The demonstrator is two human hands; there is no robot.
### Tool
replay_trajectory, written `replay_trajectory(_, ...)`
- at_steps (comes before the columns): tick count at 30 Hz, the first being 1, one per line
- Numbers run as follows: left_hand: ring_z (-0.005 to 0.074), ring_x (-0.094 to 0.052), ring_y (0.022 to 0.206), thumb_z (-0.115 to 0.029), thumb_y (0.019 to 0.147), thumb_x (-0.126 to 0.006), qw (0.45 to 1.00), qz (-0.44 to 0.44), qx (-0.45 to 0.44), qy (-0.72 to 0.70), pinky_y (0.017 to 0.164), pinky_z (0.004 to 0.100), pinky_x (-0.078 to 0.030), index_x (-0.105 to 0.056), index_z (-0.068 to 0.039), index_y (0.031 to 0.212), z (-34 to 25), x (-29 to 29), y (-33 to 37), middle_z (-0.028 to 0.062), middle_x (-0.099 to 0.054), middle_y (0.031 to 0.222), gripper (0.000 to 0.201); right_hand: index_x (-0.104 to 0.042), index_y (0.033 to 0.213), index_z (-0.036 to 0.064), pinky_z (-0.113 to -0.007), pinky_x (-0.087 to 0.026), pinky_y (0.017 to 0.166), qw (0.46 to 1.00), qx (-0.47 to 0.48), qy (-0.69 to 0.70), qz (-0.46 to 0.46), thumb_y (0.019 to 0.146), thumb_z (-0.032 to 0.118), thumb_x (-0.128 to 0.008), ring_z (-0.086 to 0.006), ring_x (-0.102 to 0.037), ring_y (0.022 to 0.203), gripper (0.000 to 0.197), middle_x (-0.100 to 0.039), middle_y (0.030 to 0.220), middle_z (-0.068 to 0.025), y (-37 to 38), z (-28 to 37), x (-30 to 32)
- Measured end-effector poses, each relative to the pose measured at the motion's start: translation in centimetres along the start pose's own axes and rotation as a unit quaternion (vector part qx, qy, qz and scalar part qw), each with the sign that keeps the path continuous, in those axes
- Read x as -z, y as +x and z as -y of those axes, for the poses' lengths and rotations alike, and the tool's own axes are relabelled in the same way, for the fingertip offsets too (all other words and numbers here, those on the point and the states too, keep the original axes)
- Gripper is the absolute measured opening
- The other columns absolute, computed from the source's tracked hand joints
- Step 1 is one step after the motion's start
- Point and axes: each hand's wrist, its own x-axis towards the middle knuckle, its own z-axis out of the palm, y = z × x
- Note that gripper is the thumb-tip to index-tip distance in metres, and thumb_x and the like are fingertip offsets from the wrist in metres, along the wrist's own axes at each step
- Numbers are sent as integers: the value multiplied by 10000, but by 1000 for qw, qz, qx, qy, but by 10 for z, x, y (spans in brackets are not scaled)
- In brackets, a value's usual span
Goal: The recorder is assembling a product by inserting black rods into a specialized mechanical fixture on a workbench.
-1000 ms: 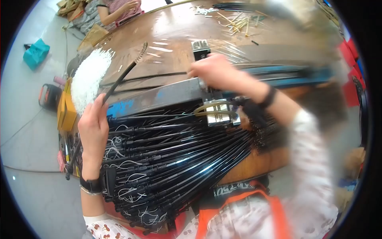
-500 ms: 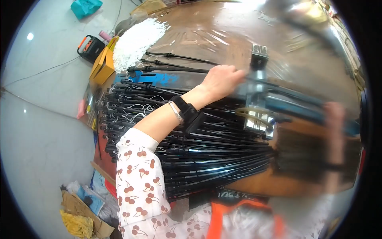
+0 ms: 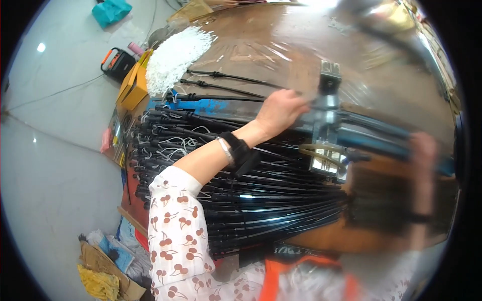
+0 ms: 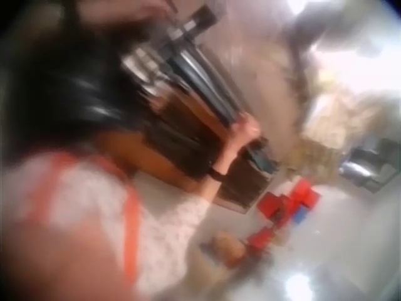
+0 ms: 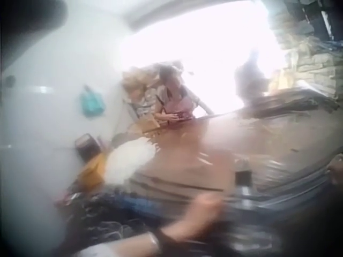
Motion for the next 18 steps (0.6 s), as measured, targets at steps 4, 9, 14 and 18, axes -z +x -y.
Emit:
replay_trajectory(4,385,-652,757,-269,955,-603,991,105,24,76,649,497,-511,-608,-69,821,12,-3,-3,169,-650,767,241,-616,1274,35,-512,-381,1046,995,97,28,-22,852,7,-641,-362,-540,1290,423,-644,1284,-150,21,119,37)
replay_trajectory(9,402,-637,725,-253,953,-595,986,104,63,118,608,501,-484,-569,-84,842,-1,-7,5,157,-649,739,204,-680,1063,67,-414,-380,851,989,113,98,-15,773,97,-757,-276,-627,951,302,-685,925,-77,-10,161,37)
replay_trajectory(14,414,-634,743,-256,964,-578,986,114,55,106,615,505,-477,-572,-85,858,-4,-15,11,165,-651,764,202,-679,1110,76,-406,-368,852,990,48,128,20,836,164,-728,-251,-621,930,291,-700,930,-58,-10,167,33)
replay_trajectory(18,438,-625,752,-206,957,-571,984,126,57,111,624,533,-462,-586,-78,872,-3,-12,9,200,-651,788,154,-659,1115,61,-400,-389,768,975,77,209,4,835,130,-718,-258,-571,823,294,-604,854,-66,4,186,1)
